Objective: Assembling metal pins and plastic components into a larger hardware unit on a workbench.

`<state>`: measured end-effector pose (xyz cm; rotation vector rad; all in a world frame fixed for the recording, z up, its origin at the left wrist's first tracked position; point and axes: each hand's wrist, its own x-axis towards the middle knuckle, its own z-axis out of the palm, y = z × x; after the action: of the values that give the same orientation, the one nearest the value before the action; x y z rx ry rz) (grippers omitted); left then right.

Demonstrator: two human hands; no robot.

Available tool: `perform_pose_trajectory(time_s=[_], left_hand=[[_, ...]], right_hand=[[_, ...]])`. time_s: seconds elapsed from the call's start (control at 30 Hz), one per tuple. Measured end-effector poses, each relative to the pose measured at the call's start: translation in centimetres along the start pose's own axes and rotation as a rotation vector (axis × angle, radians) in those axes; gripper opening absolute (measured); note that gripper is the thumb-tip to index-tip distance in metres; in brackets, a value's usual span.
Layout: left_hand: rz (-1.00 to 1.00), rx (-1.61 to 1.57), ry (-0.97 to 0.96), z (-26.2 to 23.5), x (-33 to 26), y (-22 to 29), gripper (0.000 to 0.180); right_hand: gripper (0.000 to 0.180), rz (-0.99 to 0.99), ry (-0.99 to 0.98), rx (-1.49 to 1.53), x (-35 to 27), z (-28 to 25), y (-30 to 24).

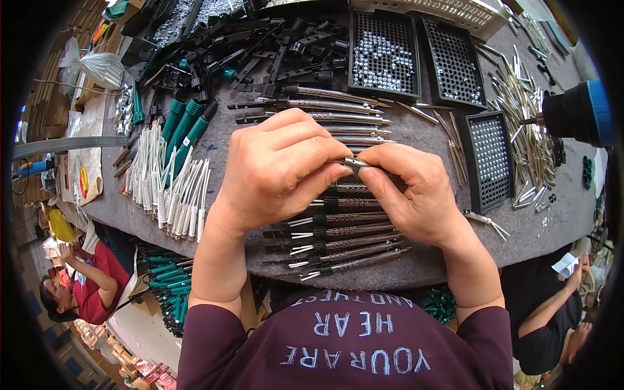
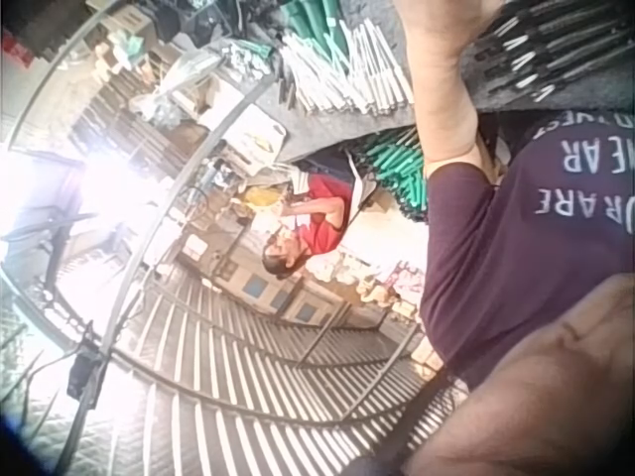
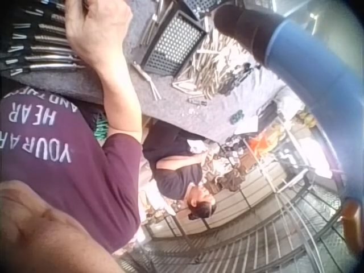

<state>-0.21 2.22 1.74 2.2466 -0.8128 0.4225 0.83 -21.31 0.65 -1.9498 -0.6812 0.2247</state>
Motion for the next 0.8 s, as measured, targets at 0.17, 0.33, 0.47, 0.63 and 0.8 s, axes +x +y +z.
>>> perform_pose_trajectory(time_s=[0.17,0.33,0.47,0.63,0.8], left_hand=[[0.027,0.076,0.002,0.2,-0.1,0.1,0.018],[0.094,0.092,0.044,-0.1,0.3,0.6,0.023],[0.017,0.135,0.034,0.1,0.1,0.7,0.039],[-0.423,0.177,0.213,-5.5,0.8,-2.5,0.023],[-0.701,0.646,-0.032,-6.7,1.2,-5.5,0.021]], right_hand=[[0.012,-0.032,0.027,0.025,0.1,0.5,0.5],[0.01,-0.073,0.066,-0.044,0.2,-0.1,-0.8],[0.01,-0.101,0.114,-0.091,0.1,-0.1,-0.1],[0.011,-0.081,0.218,-0.139,0.2,-1.0,0.3],[0.012,-0.084,0.239,-0.133,0.4,-0.6,0.3]])
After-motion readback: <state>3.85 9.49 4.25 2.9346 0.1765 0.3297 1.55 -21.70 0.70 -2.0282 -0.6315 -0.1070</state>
